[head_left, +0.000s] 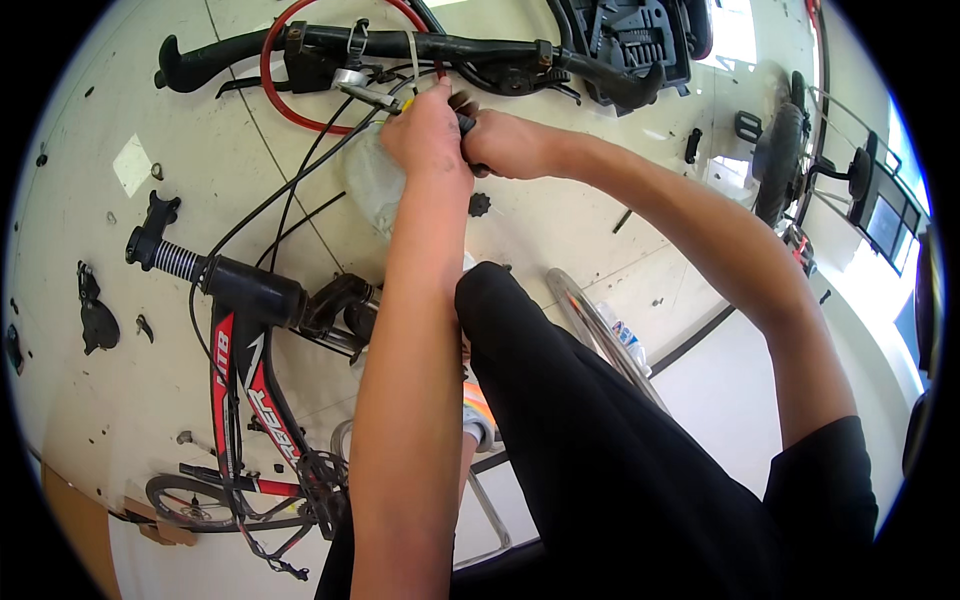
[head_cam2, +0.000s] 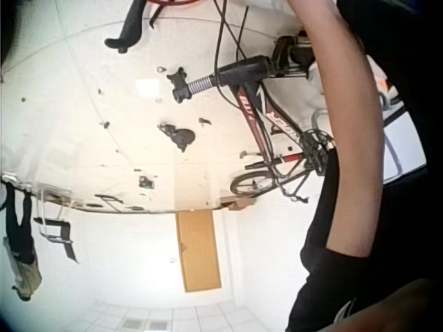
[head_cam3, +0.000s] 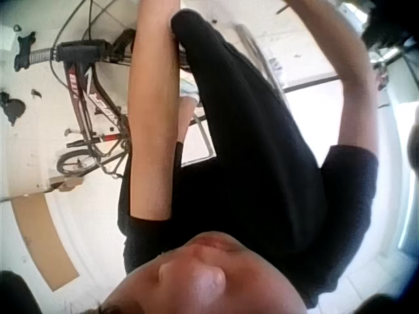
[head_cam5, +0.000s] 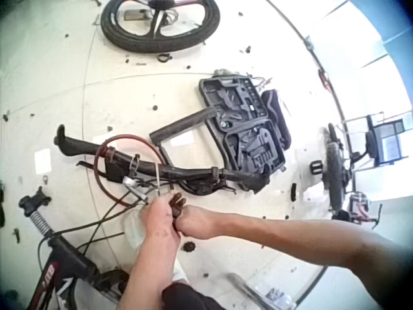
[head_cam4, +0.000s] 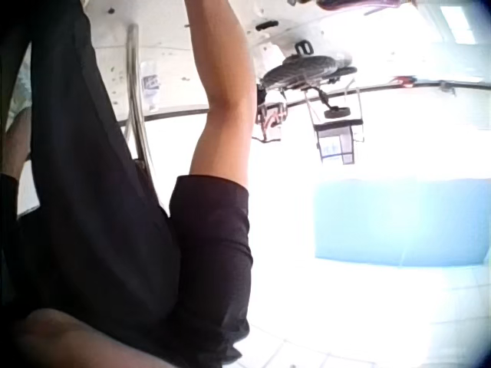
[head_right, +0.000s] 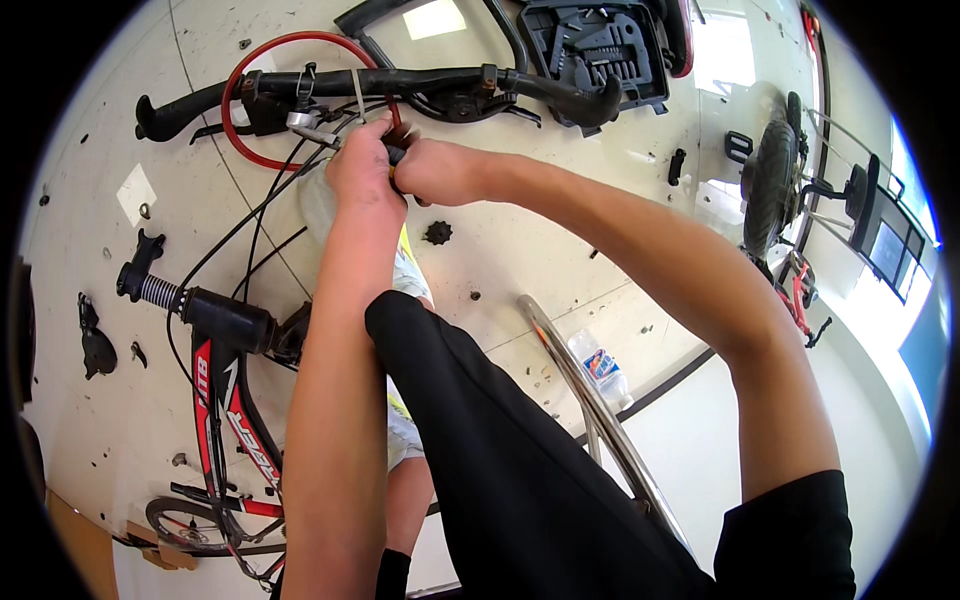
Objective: The person sits on the floor and uses pliers to cut zip ties and adjust cables on a disassembled bicycle. The person handles the handlebar area and brake cables while working on the bike frame.
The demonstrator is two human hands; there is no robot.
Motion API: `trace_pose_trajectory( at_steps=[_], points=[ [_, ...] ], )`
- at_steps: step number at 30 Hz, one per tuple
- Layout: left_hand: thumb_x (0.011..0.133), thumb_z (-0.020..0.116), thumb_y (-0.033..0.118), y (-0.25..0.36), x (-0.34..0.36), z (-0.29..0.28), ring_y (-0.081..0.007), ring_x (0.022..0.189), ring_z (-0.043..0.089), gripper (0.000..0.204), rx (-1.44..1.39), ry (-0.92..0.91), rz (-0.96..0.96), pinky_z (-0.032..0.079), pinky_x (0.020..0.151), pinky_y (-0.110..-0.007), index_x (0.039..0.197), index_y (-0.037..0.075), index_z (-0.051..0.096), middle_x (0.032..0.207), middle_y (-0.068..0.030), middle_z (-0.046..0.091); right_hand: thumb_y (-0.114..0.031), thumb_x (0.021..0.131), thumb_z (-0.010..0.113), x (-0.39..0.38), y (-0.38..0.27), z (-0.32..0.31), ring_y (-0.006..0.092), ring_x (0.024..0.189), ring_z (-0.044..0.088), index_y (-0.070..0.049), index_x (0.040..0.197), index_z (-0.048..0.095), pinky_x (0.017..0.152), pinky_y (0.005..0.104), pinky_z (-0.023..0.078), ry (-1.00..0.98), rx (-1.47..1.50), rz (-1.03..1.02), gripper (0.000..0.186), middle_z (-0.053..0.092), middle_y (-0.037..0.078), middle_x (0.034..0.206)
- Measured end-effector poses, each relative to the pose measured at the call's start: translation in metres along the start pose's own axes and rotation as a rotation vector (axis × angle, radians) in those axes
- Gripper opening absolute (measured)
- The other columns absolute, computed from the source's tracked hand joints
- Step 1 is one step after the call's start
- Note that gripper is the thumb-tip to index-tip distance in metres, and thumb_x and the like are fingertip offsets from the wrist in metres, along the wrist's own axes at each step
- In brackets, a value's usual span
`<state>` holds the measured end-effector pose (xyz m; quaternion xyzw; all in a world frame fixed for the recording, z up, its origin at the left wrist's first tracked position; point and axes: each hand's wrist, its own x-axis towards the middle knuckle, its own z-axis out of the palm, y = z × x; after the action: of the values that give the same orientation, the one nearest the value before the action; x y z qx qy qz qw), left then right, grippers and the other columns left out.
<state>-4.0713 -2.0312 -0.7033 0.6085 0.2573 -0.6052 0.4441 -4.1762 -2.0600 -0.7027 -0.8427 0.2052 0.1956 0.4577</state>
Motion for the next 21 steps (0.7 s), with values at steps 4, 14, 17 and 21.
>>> trace_pose_trajectory(
  at_steps=[4,14,17,21],
  points=[
    [0.077,0.069,0.008,-0.007,0.016,-0.006,-0.02,0.063,0.055,0.028,-0.034,0.017,0.189,0.044,0.056,-0.034,0.093,-0.007,0.052,0.081,-0.0109,0.059,-0.004,0.06,0.06,0.005,0.009,0.022,0.0356,0.064,0.06,0.003,0.062,0.059,0.058,0.0413,0.049,0.132,-0.157,-0.089,0.007,0.06,0.018,0.064],
    [0.065,0.048,-0.005,-0.008,0.019,-0.005,-0.0169,0.059,0.046,0.013,0.131,0.142,0.216,0.038,0.049,-0.033,0.077,-0.007,0.05,0.073,-0.0085,0.052,-0.005,0.061,0.059,0.008,0.01,0.041,0.0347,0.067,0.06,0.002,0.062,0.061,0.061,0.0399,0.05,0.249,0.388,0.158,0.007,0.06,0.019,0.069],
    [0.065,0.048,-0.005,-0.011,0.025,-0.007,-0.017,0.057,0.044,0.012,0.099,0.14,0.215,0.037,0.048,-0.033,0.077,-0.006,0.049,0.072,-0.0087,0.051,-0.005,0.065,0.057,0.013,0.006,0.028,0.0284,0.069,0.061,0.001,0.069,0.061,0.063,0.0378,0.05,0.043,0.601,0.41,0.008,0.06,0.015,0.067],
    [0.066,0.055,-0.002,-0.01,0.021,-0.015,-0.0177,0.057,0.046,0.017,0.088,0.063,0.18,0.037,0.049,-0.032,0.08,-0.005,0.047,0.07,-0.0084,0.051,-0.014,0.072,0.055,0.007,-0.012,-0.005,0.0186,0.074,0.06,-0.002,0.079,0.06,0.07,0.031,0.049,-0.176,0.917,0.621,0.015,0.059,0.007,0.071]
  ],
)
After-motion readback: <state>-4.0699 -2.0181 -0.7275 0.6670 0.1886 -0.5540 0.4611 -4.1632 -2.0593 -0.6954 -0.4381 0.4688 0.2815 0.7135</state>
